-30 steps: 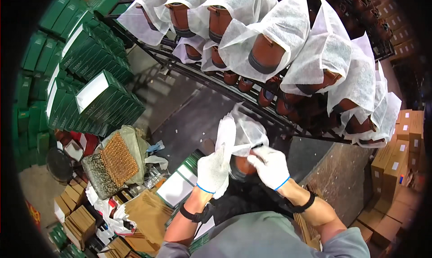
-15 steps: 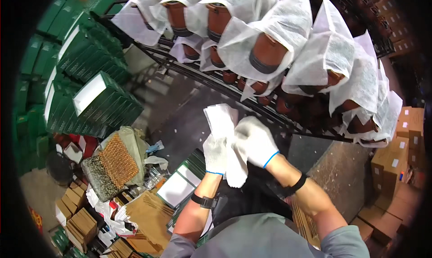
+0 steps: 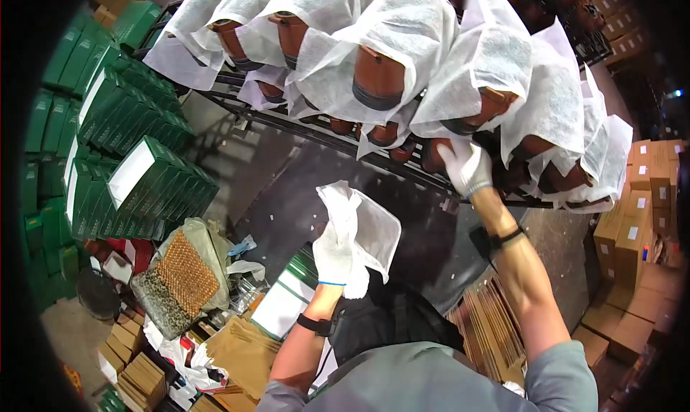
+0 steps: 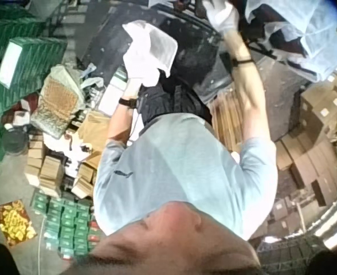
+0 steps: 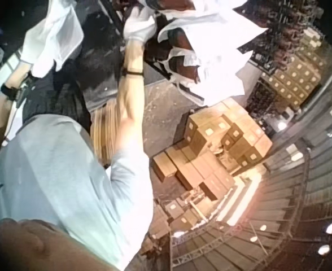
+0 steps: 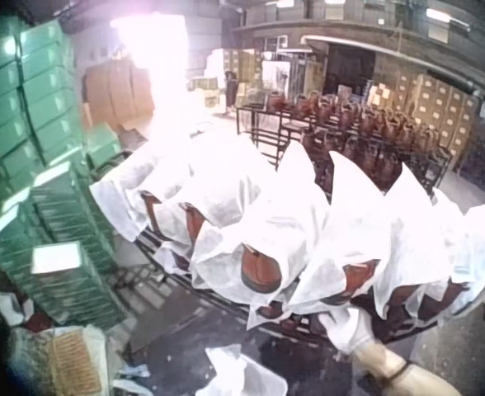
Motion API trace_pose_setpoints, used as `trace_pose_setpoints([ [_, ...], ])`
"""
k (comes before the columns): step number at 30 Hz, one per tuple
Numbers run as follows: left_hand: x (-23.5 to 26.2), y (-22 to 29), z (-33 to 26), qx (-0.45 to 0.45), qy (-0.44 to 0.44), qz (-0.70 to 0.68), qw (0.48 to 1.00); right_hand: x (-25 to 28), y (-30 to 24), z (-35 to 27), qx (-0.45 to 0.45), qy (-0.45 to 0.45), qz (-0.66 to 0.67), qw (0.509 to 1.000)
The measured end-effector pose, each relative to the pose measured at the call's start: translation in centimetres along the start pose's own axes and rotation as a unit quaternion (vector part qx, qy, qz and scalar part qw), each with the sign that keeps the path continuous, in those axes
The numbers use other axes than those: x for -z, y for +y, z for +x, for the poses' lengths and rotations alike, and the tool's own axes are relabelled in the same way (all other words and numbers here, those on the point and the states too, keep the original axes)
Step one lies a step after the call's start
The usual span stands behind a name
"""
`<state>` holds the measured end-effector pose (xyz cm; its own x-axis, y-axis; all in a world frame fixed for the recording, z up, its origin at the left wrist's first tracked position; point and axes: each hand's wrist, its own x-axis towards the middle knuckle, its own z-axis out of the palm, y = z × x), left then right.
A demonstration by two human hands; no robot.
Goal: The recorder wipes finished leather shoes with a cloth, places them inside protective fabric bags, and then packs them into shoeboxes.
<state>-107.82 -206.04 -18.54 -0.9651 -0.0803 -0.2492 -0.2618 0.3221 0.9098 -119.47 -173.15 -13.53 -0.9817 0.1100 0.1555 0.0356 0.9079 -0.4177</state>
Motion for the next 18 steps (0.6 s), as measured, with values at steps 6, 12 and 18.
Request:
trace_pose_setpoints([
  [6, 0.3, -6.3, -0.6, -0.049, 0.078, -0.013, 0.996, 14.3, -9.6, -13.8, -0.254, -0.091, 0.452, 0.85],
  [12, -0.4, -2.4, -2.0, -0.078, -0.001, 0.031, 0.996, 7.8, -12.3, -17.4, -0.02, -0.19, 0.287, 0.939],
  [18, 0.6, 7.3, -2.3, 0.009, -0.14, -0.094, 0.986, 7.3, -12.4, -17.2, 0.065, -0.196, 0.151, 0.967],
])
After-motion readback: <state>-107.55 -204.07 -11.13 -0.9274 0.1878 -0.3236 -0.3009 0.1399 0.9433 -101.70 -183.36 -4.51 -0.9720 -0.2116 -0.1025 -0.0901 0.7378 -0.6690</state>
